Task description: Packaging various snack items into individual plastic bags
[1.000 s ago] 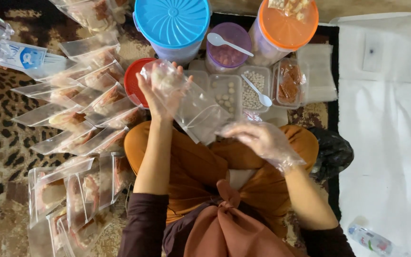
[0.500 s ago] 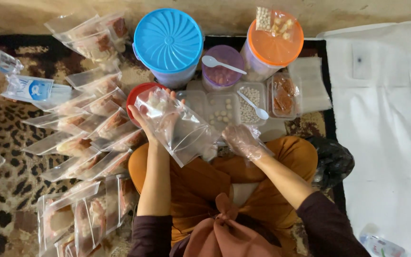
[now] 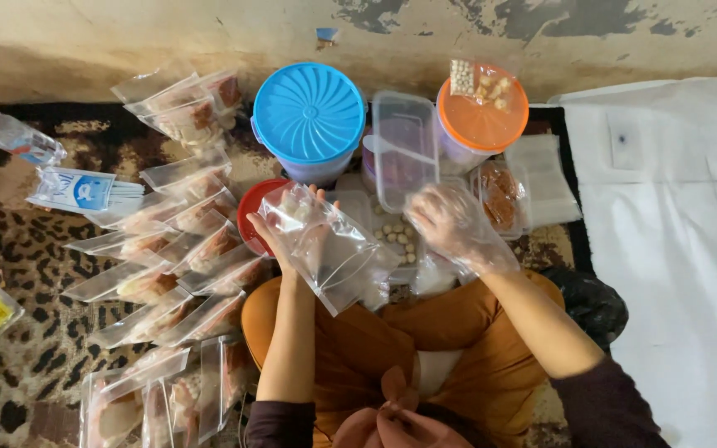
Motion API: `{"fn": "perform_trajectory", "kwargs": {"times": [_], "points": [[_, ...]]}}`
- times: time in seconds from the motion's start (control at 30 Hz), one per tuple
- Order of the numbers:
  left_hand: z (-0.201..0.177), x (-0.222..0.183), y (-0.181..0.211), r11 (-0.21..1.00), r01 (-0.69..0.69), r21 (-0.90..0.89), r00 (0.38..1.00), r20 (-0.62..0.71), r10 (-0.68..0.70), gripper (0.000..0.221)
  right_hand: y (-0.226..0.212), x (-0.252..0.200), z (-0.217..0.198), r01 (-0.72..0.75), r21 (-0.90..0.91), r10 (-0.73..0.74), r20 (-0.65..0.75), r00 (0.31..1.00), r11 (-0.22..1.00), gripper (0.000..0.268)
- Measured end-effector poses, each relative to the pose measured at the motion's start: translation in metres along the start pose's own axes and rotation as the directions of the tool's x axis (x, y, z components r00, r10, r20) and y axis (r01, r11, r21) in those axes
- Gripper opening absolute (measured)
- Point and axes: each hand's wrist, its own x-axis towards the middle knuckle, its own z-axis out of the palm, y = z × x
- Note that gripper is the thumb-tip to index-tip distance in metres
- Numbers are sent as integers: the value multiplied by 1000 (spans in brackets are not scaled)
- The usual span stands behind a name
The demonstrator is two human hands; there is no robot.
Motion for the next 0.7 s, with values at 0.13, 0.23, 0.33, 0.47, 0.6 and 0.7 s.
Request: {"fn": "perform_trajectory", "kwargs": {"times": [0.13,0.23,0.33,0.47,0.6,0.7], "points": [[-5,-4,3,999,20,-40,999,43,-18,109,19,73,90,168,-31,-169,-24,985,985,10],[-7,-5,5,999,-24,-37,999,47,25,109,21,103,143,241,-70,-241,18,970,968,8],[-8,-3,8,999,-48,-9,998,47,49,108,21,110,161,296,-180,-288,71,955,938,28],[-8,3,5,999,-28,-46,998,49,30,103,6,108,116,210,-5,-209,71,975,978,36],[-9,4,7,1000,11,18,998,63,-13,103,18,83,72,101,-21,-99,70,993,995,21],[-10,7,6,999,31,-34,999,43,-30,107,68,25,68,-55,3,54,85,995,998,17]]}}
